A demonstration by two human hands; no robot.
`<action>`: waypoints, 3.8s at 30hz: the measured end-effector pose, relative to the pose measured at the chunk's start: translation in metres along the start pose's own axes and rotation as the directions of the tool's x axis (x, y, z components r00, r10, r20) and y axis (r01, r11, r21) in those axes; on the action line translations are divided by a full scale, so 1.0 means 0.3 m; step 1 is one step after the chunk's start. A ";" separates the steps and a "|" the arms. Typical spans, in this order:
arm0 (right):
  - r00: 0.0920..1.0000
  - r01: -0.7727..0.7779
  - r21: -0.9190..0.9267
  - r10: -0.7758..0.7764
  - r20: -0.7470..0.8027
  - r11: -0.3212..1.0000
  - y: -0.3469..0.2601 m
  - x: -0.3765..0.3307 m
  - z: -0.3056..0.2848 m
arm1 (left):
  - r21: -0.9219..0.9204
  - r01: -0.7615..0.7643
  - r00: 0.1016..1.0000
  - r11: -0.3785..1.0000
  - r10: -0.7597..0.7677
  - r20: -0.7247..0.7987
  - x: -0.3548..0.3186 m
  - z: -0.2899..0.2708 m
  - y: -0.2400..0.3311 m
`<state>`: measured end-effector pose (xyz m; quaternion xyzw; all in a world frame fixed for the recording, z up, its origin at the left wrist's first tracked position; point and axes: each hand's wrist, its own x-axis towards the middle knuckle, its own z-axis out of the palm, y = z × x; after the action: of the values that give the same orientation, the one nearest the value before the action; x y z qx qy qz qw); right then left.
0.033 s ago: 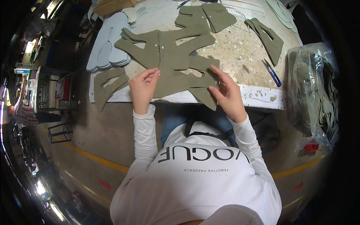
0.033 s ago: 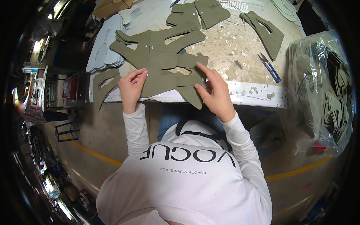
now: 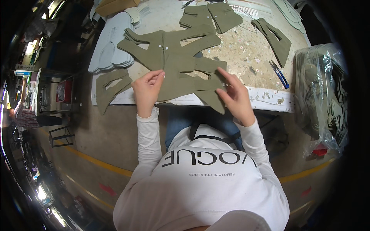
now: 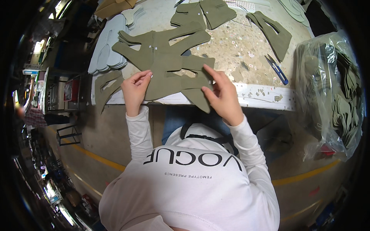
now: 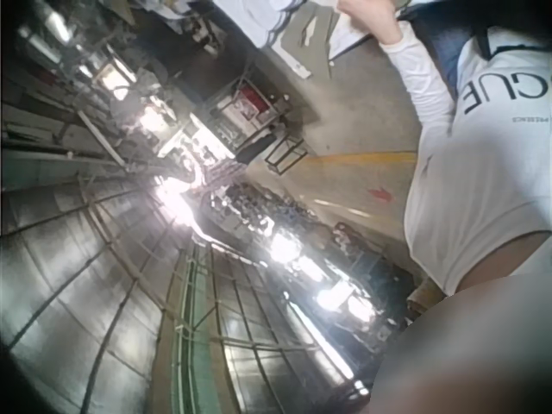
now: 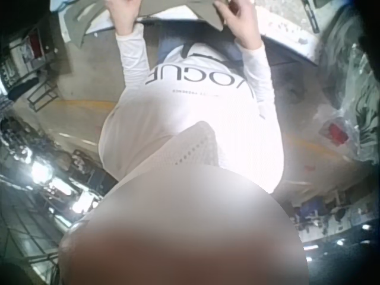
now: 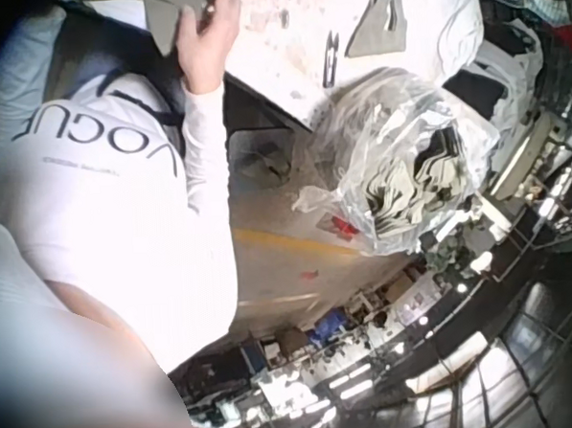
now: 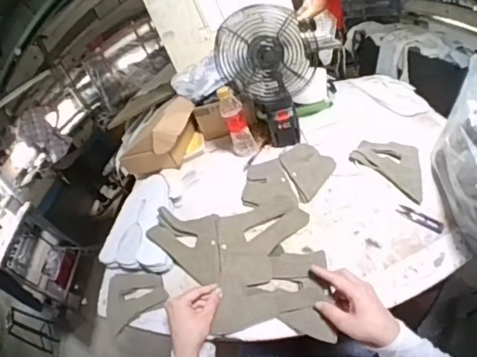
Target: The person sorts and stacks olive-green fabric pieces on a worktable, aligning edges and organizing them into neat piles. The person repeatedly picks up pieces, checks alignment, and places them into stacks.
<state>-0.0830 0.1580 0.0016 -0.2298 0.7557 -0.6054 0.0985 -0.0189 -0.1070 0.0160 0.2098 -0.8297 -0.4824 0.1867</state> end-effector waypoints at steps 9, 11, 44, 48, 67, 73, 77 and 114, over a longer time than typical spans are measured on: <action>0.923 -0.359 -0.003 0.355 0.150 0.933 -0.026 -0.092 -0.375 | -0.109 0.049 0.995 0.993 -0.038 0.093 -0.011 0.082 -0.006; 0.964 -0.251 -0.021 0.252 0.081 0.968 -0.011 -0.100 -0.349 | -0.110 0.047 0.994 0.993 -0.036 0.100 -0.009 0.090 -0.011; 0.995 -0.026 0.013 0.024 0.093 1.000 0.034 0.040 -0.159 | -0.279 0.103 0.990 0.955 -0.070 0.126 -0.082 0.060 0.014; 0.992 -0.123 -0.078 0.125 0.011 0.989 0.007 0.011 -0.163 | -0.214 0.001 0.978 0.977 0.043 0.205 -0.087 0.074 0.026; 0.939 0.126 -0.576 -0.285 -0.193 0.808 -0.317 -0.004 -0.410 | -0.310 0.076 0.978 0.948 -0.011 0.207 -0.137 0.121 0.113; 0.971 0.185 -0.676 -0.237 0.015 0.713 -0.179 0.053 -0.006 | -0.214 0.029 0.970 0.976 0.024 0.241 -0.147 0.109 0.161; 0.968 0.226 -0.690 -0.238 0.080 0.688 -0.173 0.040 0.153 | -0.156 0.002 0.975 0.988 0.032 0.218 -0.149 0.114 0.169; 0.943 0.104 -0.430 -0.226 -0.244 0.897 0.102 0.150 -0.132 | 0.241 -0.023 0.991 0.970 0.054 -0.123 0.015 -0.711 -0.231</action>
<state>-0.1463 0.1765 -0.0121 -0.2187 0.8496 -0.4659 -0.1153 0.0982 -0.2943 0.0547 0.2454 -0.8719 -0.3607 0.2222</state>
